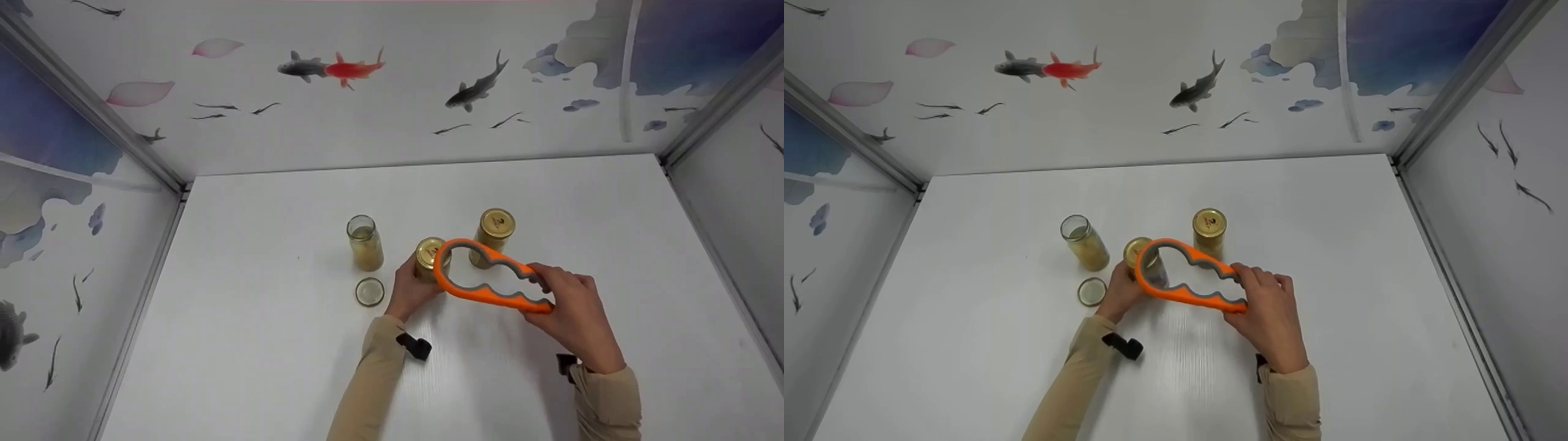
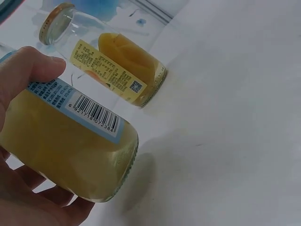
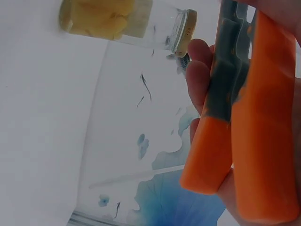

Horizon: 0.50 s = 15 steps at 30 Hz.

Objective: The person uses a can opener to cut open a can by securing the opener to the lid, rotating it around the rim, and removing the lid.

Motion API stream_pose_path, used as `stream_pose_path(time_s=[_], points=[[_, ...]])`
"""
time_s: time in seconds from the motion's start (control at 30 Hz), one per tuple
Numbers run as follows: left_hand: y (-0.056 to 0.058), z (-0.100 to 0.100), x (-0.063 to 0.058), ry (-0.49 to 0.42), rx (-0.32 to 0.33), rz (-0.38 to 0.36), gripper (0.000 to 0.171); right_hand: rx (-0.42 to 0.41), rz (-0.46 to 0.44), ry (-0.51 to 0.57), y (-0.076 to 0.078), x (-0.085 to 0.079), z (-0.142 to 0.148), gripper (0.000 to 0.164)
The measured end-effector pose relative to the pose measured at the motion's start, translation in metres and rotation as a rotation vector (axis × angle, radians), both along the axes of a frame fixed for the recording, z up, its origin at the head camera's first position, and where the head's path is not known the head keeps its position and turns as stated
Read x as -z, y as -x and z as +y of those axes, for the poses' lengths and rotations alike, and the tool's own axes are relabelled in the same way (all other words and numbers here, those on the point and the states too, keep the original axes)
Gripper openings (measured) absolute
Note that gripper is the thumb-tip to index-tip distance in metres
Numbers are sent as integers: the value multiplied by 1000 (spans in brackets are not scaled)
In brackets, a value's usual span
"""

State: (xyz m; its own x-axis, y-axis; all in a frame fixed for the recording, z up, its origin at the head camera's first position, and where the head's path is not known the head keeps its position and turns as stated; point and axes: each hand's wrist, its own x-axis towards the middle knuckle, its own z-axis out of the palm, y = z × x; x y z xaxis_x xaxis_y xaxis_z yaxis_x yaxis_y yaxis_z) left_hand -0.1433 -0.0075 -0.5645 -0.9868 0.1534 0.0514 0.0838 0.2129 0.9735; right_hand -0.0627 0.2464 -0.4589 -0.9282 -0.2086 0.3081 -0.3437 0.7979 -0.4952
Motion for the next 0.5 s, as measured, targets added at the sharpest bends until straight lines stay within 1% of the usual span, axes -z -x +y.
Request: stream_pose_path(time_s=[0.13,0.23,0.33,0.47,0.5], points=[[-6,1,3,-11,38,84,70,-18,17,-10,4,-4,-7,68],[-13,1,3,-52,76,133,69,-31,26,-24,7,-6,-12,68],[-24,3,-13,-125,113,115,65,-41,22,-35,7,-8,-18,68],[-27,13,-34,-154,230,197,59,-57,19,-46,7,-6,-24,68],[-27,16,-34,-158,266,222,59,-62,25,-48,7,-5,-26,68]])
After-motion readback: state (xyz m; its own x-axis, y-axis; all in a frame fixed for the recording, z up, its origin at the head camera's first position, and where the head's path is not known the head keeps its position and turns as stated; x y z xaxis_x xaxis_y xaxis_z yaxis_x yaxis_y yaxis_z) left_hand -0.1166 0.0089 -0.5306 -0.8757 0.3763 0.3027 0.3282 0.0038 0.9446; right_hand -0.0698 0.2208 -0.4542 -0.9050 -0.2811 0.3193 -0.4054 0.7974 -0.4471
